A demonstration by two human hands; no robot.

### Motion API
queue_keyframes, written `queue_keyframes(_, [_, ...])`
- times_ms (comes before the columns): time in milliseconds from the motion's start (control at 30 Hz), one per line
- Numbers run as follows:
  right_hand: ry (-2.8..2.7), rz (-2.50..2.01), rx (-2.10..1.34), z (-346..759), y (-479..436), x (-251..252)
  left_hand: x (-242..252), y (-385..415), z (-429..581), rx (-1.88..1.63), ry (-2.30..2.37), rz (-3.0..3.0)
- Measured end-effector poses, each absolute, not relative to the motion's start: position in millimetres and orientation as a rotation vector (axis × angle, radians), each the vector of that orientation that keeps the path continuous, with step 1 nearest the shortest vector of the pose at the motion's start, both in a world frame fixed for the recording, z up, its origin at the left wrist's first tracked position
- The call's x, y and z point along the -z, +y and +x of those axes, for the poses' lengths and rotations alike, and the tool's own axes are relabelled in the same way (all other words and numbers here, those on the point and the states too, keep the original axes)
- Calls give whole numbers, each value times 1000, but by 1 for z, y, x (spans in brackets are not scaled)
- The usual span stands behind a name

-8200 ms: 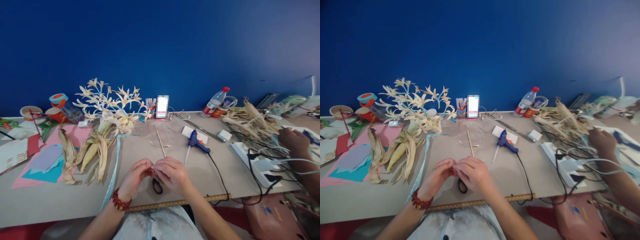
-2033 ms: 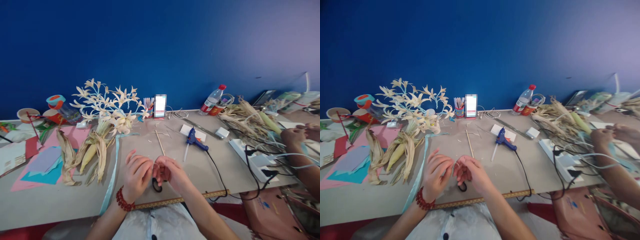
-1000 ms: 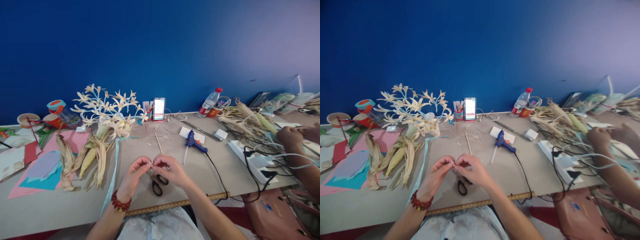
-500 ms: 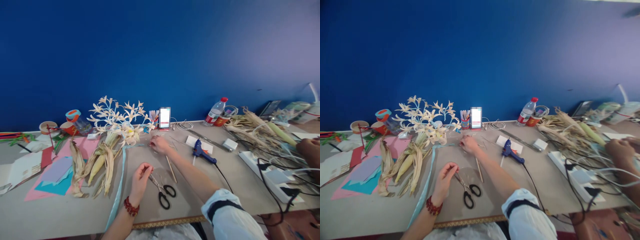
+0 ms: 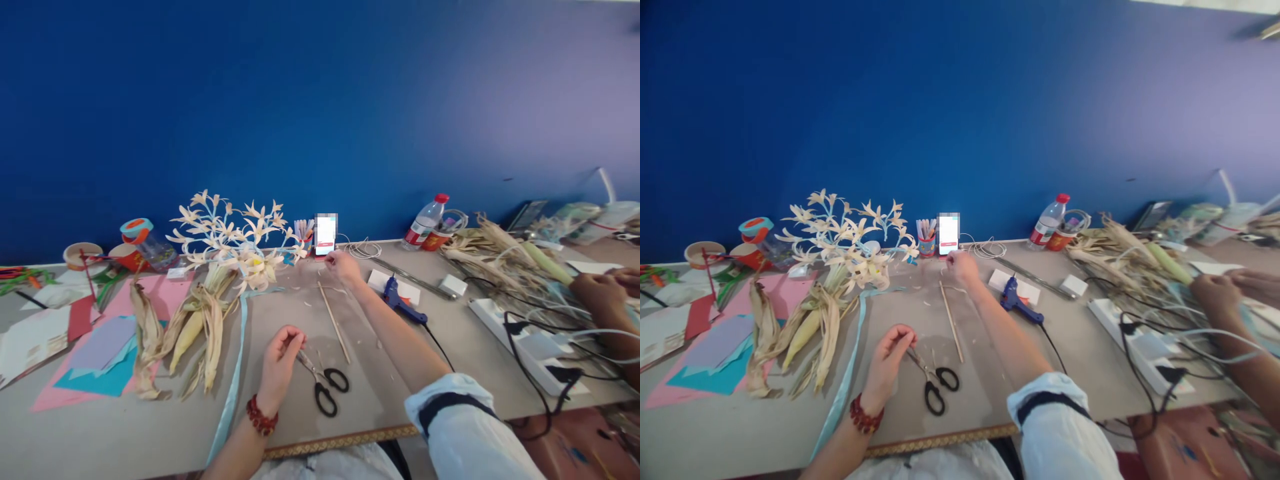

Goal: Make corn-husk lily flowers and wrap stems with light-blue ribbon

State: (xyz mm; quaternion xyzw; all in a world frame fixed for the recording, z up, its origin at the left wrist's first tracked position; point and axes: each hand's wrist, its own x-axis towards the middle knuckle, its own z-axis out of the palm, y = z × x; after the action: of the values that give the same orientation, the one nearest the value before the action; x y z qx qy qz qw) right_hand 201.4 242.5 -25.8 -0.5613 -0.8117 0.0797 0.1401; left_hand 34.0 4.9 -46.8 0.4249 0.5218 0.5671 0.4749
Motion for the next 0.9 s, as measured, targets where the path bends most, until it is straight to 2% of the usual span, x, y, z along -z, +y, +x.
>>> queue_keyframes(333, [-2387, -1757, -299, 183, 233, 48, 48, 5, 32, -1385, 1302, 1032])
queue_keyframes(633, [-2527, -1276, -402, 173, 206, 47, 41, 5, 36, -1380, 1297, 1049])
queue_keyframes(900, [-2568, -1091, -438, 151, 196, 51, 49, 5, 33, -1367, 1291, 1022])
